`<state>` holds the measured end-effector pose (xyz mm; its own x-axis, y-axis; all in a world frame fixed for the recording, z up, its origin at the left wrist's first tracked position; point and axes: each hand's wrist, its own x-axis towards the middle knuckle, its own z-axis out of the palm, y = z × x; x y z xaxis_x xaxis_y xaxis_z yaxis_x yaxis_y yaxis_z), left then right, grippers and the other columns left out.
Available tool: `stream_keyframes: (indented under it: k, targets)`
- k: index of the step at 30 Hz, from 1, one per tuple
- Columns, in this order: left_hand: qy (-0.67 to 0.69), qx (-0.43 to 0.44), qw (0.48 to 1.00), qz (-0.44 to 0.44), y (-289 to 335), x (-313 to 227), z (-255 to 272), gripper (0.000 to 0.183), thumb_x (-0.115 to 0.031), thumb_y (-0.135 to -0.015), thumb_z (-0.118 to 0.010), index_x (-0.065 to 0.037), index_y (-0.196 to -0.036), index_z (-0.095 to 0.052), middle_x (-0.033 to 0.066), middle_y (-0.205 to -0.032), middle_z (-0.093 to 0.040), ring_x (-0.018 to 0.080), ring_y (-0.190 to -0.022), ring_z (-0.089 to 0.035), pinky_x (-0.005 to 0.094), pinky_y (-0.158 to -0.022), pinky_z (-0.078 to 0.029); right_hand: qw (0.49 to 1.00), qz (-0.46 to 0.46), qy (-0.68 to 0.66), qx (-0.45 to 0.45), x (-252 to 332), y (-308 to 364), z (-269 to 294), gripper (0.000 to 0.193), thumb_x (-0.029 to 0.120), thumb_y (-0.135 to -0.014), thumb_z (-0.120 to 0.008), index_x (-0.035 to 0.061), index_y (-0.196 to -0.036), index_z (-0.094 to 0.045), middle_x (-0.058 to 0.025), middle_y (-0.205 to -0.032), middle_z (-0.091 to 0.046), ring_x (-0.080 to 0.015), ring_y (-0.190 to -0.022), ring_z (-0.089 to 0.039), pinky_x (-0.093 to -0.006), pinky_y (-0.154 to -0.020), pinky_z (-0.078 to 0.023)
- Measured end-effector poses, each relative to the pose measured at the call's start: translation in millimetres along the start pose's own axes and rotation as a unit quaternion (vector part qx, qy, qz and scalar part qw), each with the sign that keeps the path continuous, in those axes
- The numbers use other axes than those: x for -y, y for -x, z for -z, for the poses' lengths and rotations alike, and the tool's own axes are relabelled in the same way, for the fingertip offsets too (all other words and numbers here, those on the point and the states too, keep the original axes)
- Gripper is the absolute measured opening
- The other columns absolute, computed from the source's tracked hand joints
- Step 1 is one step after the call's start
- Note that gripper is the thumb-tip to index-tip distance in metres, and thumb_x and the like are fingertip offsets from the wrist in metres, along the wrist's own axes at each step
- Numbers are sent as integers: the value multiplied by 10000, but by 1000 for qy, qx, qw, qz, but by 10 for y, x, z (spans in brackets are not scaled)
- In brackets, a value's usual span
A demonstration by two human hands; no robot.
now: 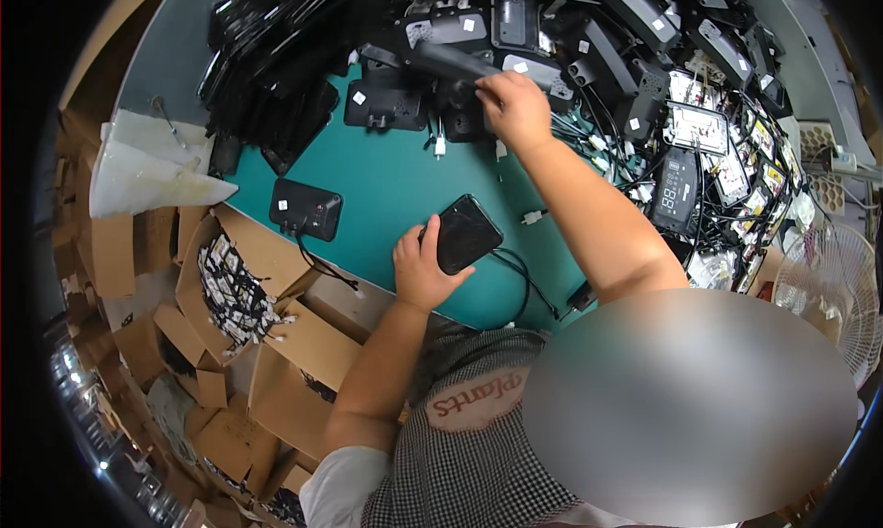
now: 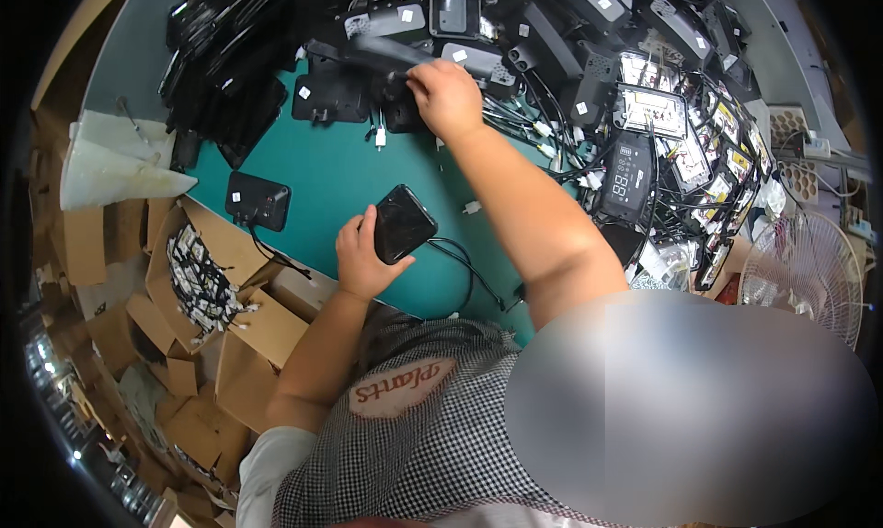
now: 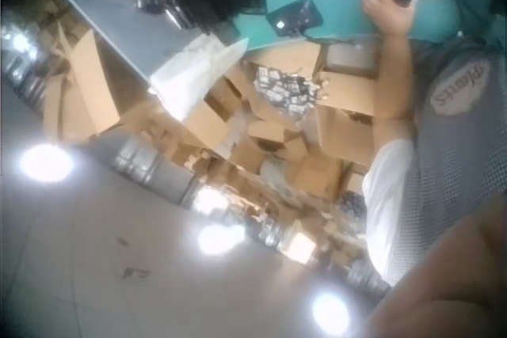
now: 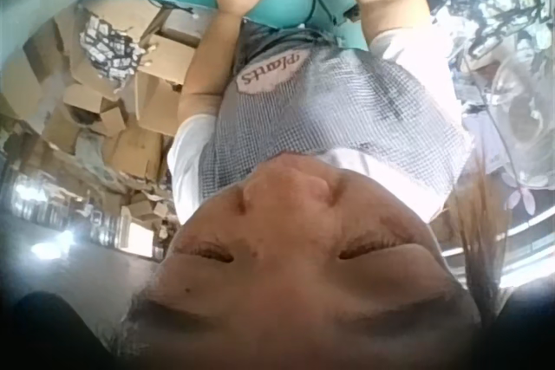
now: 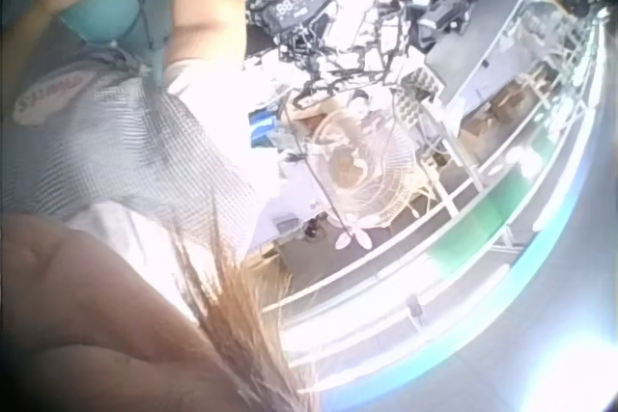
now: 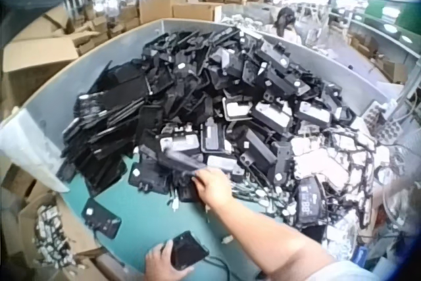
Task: The person attaches plastic casings to electronic display modules using an electric screwdriver to secure them with screws.
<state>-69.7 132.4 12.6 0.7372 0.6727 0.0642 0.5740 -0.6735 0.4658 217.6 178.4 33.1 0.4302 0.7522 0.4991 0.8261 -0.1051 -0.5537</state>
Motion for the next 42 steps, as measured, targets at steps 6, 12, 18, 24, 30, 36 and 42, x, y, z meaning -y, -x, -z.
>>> stream_keyframes:
  k: [6, 12, 18, 24, 30, 36, 42]
  targets:
    - [78, -126, 984, -99, 160, -13, 297, 1045, -360, -515, -872, -52, -1359, -339, 177, -1195, -469, 353, -1053, -487, 471, -884, -410, 947, 225, -67, 218, 343, 999, 482, 279, 107, -661, -648, 110, -940, -664, -34, -891, -621, -247, -831, -584, -367, -759, -446]
    - [98, -44, 991, -77, 38, -205, 538, 1058, -321, -517, -867, -40, -1383, -329, 183, -1228, -468, 355, -1103, -480, 463, -930, -402, 956, 121, -39, 265, 343, 1447, 529, 208, 125, -717, -626, 133, -919, -674, -72, -977, -636, -290, -958, -590, -437, -912, -448]
    - [211, 100, 972, 18, -223, -346, 613, 1028, -295, -567, -840, -27, -1407, -312, 213, -1229, -486, 374, -1126, -491, 445, -962, -408, 864, -218, -391, 230, 674, 1582, 705, 275, 194, -857, -626, 53, -1092, -606, -134, -1217, -561, -290, -1116, -558, -425, -952, -449]
    - [199, 202, 955, 84, -512, -144, 490, 987, -302, -604, -818, -85, -1431, -325, 212, -1357, -428, 340, -1261, -423, 404, -1055, -346, 688, -485, -498, 210, 909, 1682, 665, 176, 119, -884, -619, 6, -1013, -578, -10, -756, -630, -63, -470, -486, -211, -430, -386]
    - [20, 231, 970, 74, -545, -91, 269, 987, -383, -591, -804, -172, -1435, -337, 170, -1299, -473, 334, -1225, -441, 419, -1025, -374, 809, -456, -271, 254, 825, 1912, 327, 100, 120, -851, -637, 35, -816, -599, -38, -698, -628, -133, -572, -567, -273, -533, -466]
    - [32, 163, 974, 151, -347, -103, 63, 1026, -446, -582, -805, -165, -1436, -312, 189, -1255, -486, 340, -1193, -457, 435, -1003, -389, 949, -225, -152, 157, 823, 2050, 283, 105, 171, -809, -662, 86, -870, -656, -106, -774, -649, -288, -692, -627, -371, -624, -515]
    - [37, 149, 965, 213, -308, -207, 39, 1071, -483, -593, -799, -162, -1454, -248, 210, -1289, -444, 371, -1200, -439, 447, -1005, -384, 976, -121, -25, 181, 688, 1994, 263, 98, 220, -825, -615, 146, -870, -660, -77, -800, -635, -302, -697, -622, -398, -600, -511]
